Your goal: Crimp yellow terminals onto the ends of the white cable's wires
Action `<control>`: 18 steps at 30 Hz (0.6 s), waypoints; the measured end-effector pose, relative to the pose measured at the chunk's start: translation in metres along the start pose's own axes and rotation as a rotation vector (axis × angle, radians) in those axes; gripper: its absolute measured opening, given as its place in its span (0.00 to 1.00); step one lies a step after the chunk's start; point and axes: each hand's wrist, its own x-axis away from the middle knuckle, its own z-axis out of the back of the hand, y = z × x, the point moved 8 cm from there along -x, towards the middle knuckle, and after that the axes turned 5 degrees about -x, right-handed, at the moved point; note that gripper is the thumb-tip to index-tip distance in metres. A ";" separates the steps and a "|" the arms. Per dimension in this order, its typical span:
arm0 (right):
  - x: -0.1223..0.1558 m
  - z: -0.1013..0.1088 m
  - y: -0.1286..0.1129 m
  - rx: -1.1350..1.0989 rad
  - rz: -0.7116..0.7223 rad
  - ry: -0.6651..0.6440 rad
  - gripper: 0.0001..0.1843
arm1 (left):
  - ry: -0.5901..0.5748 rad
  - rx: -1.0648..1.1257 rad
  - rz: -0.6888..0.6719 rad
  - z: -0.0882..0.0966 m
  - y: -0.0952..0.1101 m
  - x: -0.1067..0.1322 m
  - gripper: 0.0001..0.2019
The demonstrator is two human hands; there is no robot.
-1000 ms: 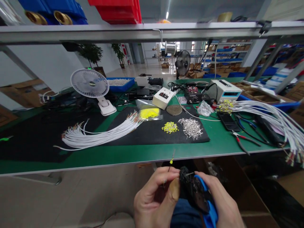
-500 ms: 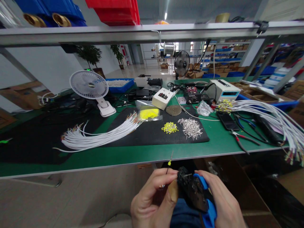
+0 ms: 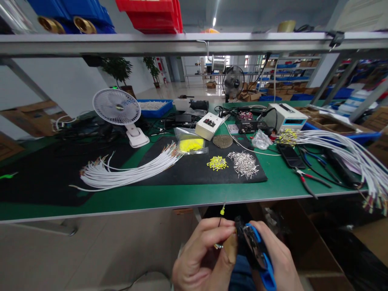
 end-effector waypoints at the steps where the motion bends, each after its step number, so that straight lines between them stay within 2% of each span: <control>1: 0.001 0.000 0.001 -0.012 -0.006 0.014 0.23 | 0.005 -0.011 -0.015 0.000 0.001 0.001 0.04; 7: 0.008 -0.010 0.016 -0.121 -0.066 0.078 0.23 | 0.027 -0.085 -0.082 -0.004 0.006 0.006 0.08; 18: 0.017 -0.024 0.026 -0.170 -0.168 0.242 0.08 | 0.007 -0.095 -0.122 -0.016 0.004 0.015 0.10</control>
